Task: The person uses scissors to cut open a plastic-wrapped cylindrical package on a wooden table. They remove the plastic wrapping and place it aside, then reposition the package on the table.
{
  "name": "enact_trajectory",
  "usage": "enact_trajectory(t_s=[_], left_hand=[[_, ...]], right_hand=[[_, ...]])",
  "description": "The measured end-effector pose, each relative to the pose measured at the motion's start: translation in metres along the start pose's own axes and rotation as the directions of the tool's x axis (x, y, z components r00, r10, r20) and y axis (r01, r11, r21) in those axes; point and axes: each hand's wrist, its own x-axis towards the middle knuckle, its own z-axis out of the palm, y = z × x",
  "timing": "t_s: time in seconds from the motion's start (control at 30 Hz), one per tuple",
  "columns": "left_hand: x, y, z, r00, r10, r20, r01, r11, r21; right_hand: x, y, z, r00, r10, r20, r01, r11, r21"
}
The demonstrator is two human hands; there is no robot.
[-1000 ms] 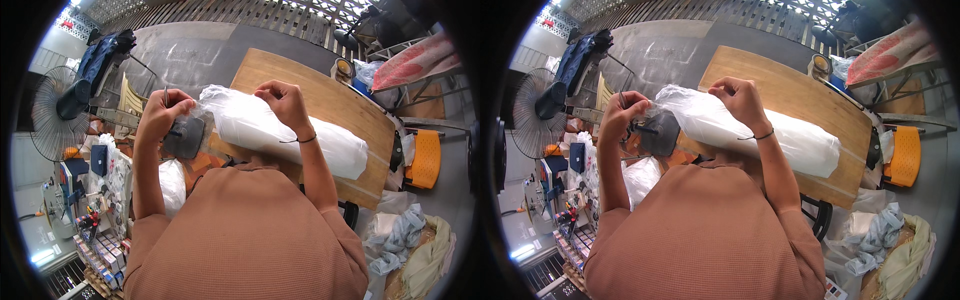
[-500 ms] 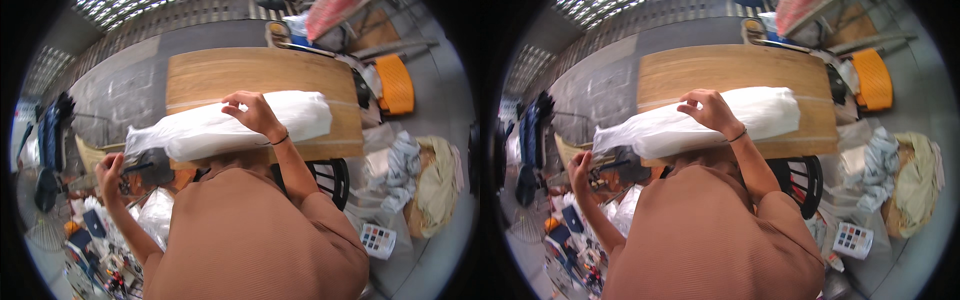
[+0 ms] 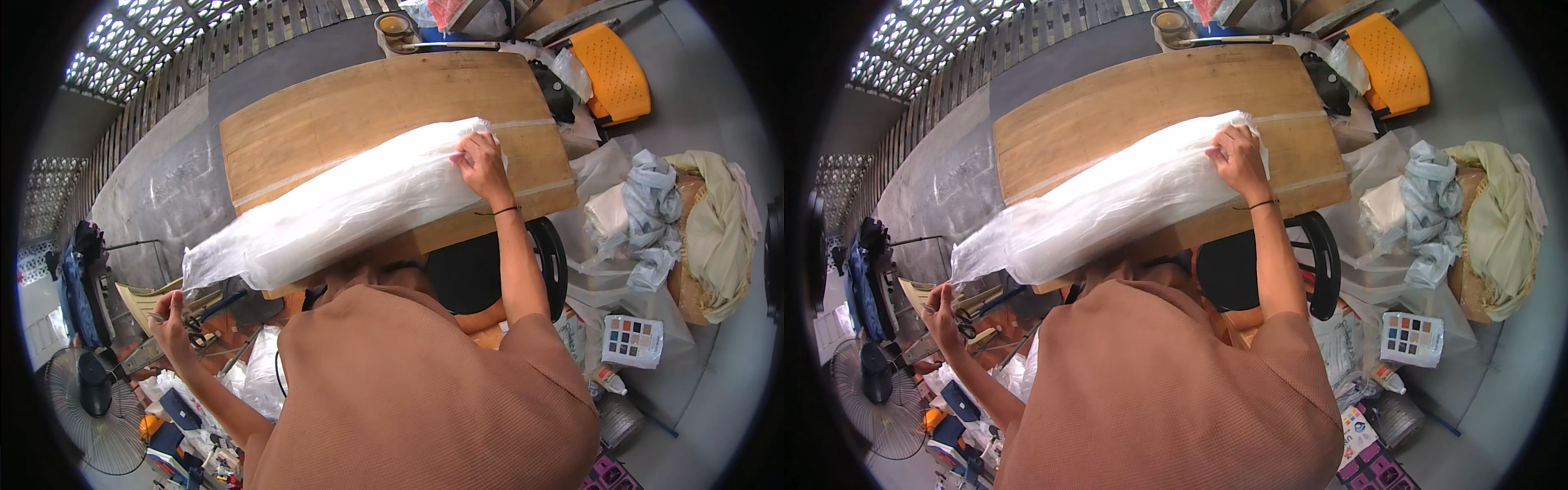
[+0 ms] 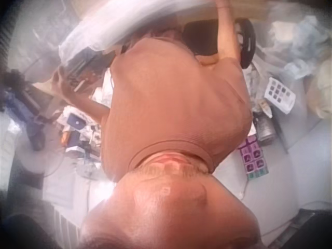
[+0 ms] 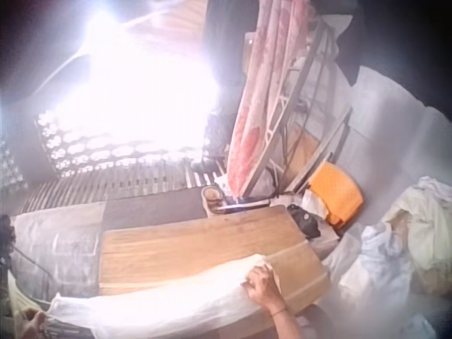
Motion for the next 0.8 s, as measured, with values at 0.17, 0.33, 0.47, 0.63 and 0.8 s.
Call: enact_trajectory(t_s=[0.17,0.33,0.47,0.63,0.8], left_hand=[[0.001,0.029,0.007,1.0,0.012,0.017,-0.012,1.0,0.027],[-0.023,0.064,-0.002,0.993,-0.024,0.114,0.036,0.994,-0.103],[-0.049,0.102,0.037,0.995,0.008,0.098,-0.013,0.998,0.056],[-0.055,0.101,0.065,0.994,-0.096,0.056,0.107,0.957,-0.27],[-0.048,0.074,0.075,0.983,-0.108,0.149,0.183,0.672,-0.718]], right_hand=[[-0.004,0.0,0.002,0.985,0.17,-0.008,-0.162,0.951,0.262],[0.013,-0.094,-0.008,0.981,0.084,-0.177,-0.057,0.987,0.152],[0.013,-0.211,0.012,1.0,-0.021,0.0,0.016,0.747,0.665],[0.002,-0.334,0.043,0.878,-0.276,0.39,-0.282,0.358,0.89],[-0.003,-0.398,0.077,0.89,-0.331,0.312,-0.226,0.273,0.935]])
